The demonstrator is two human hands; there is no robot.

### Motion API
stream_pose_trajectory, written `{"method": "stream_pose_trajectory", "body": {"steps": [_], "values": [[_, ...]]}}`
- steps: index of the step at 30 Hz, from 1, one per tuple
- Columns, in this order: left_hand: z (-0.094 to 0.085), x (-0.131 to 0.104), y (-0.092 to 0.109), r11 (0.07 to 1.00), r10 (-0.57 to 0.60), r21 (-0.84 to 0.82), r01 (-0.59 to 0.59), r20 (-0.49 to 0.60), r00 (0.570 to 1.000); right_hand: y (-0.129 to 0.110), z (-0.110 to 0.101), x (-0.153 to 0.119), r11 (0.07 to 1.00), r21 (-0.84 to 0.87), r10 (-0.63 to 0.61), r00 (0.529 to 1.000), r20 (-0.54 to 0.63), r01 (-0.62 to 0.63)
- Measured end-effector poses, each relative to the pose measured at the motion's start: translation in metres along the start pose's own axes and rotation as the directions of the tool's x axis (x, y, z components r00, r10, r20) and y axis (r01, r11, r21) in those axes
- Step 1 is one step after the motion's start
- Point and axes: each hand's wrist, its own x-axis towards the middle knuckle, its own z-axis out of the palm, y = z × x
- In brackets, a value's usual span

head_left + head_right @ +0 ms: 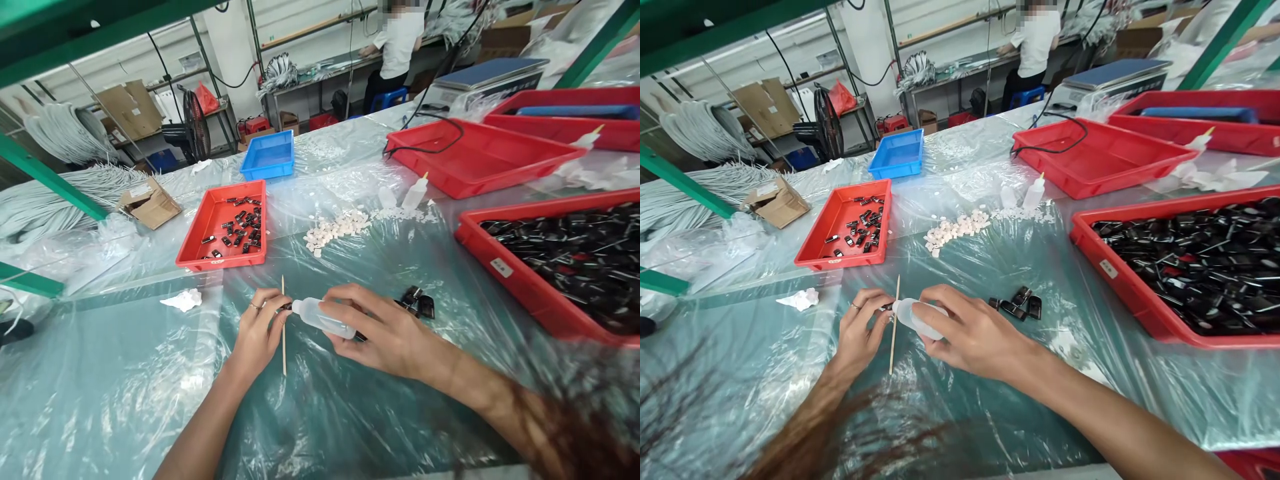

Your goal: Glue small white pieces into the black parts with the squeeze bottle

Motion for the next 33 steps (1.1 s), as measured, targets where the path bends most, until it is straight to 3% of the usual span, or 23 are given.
{"method": "stream_pose_trajectory", "body": {"steps": [3, 7, 9, 12, 14, 17, 19, 23, 33], "values": [[0.0, -0.001, -0.001, 0.996, -0.049, -0.071, 0.051, 0.024, 0.999, 0.002, 0.001, 0.004, 0.996, 0.081, 0.05, 0.998, -0.028, -0.048], [-0.002, -0.001, 0.0, 0.968, -0.14, -0.201, 0.147, 0.047, 0.989, 0.013, -0.009, 0.013, 0.936, 0.317, 0.178, 0.983, -0.045, -0.154], [-0.004, -0.001, 0.001, 0.953, -0.168, -0.251, 0.169, 0.028, 0.985, 0.024, -0.012, 0.016, 0.84, 0.484, 0.305, 0.951, -0.043, -0.247], [-0.004, 0.0, 0.002, 0.941, -0.182, -0.293, 0.17, -0.016, 0.983, 0.037, -0.01, 0.017, 0.6, 0.728, 0.452, 0.891, 0.034, -0.332], [-0.003, -0.001, 0.002, 0.934, -0.205, -0.308, 0.181, -0.049, 0.978, 0.041, -0.005, 0.017, 0.458, 0.814, 0.488, 0.866, 0.105, -0.357], [-0.002, -0.003, 0.002, 0.916, -0.258, -0.326, 0.234, -0.032, 0.966, 0.039, 0.003, 0.017, 0.373, 0.843, 0.498, 0.85, 0.169, -0.387], [-0.002, -0.004, 0.003, 0.912, -0.272, -0.318, 0.26, 0.008, 0.962, 0.034, 0.007, 0.016, 0.398, 0.826, 0.486, 0.855, 0.179, -0.399], [-0.006, -0.006, 0.006, 0.929, -0.26, -0.261, 0.262, 0.042, 0.965, 0.023, 0.01, 0.017, 0.558, 0.738, 0.423, 0.895, 0.142, -0.38], [-0.011, -0.003, -0.001, 0.993, -0.079, -0.086, 0.081, 0.025, 0.997, 0.013, 0.013, 0.015, 0.82, 0.508, 0.296, 0.955, 0.02, -0.264]]}}
